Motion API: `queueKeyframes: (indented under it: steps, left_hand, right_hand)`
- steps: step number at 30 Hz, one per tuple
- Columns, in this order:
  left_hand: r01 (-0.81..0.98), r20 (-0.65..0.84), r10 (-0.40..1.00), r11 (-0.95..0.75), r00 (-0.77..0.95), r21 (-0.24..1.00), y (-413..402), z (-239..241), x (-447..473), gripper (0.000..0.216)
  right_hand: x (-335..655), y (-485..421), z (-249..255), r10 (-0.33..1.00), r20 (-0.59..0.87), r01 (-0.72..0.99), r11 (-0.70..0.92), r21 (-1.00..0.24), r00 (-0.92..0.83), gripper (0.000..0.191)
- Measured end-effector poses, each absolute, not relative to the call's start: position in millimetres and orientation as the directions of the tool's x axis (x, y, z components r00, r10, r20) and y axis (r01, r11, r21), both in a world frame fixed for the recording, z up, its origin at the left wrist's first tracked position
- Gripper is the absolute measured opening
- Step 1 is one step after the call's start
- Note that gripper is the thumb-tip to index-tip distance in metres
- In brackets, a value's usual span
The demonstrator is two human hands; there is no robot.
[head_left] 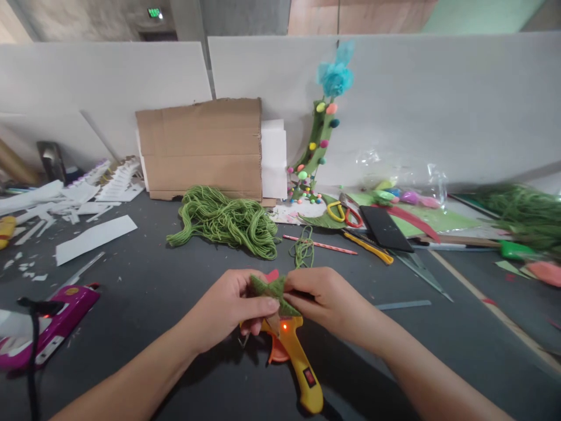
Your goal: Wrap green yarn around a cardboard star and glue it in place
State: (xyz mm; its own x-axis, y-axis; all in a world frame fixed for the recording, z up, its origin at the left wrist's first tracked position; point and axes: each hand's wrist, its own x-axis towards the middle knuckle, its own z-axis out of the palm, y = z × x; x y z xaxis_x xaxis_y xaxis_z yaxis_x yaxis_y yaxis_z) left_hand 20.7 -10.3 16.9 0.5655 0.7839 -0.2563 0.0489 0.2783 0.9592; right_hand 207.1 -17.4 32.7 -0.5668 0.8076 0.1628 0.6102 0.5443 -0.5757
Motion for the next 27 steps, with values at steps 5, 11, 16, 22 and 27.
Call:
queueKeyframes:
  steps: [5, 11, 16, 22, 27]
  left_hand:
    - [0.324, -0.134, 0.852, -0.043, 0.505, 0.945, -11.6, 16.4, 24.6, 0.01]
    - [0.495, 0.027, 0.928, -0.222, 0.371, 0.84, -14.9, 11.5, 28.8, 0.017]
    - [0.39, 0.083, 0.946, -0.208, 0.315, 0.897, -16.6, 8.7, 31.0, 0.015]
    - [-0.216, -0.151, 0.925, 0.236, 0.348, 0.947, -16.9, 12.4, 36.1, 0.01]
    - [-0.423, -0.253, 0.87, 0.437, 0.423, 0.794, -13.9, 12.2, 32.1, 0.008]
  right_hand:
    - [203.9, -17.8, 35.0, 0.857, 0.117, 0.685, 0.476, -0.552, -0.501, 0.022]
    - [191.4, -25.1, 23.3, 0.928, 0.2, 0.786, 0.372, -0.493, -0.314, 0.017]
    - [183.1, -34.0, 14.4, 0.839, 0.432, 0.811, 0.487, -0.323, -0.332, 0.017]
    - [183.0, -36.3, 10.0, 0.755, 0.515, 0.772, 0.585, -0.248, -0.406, 0.022]
    - [186.9, -35.7, 9.4, 0.67, 0.519, 0.766, 0.641, -0.044, -0.531, 0.02]
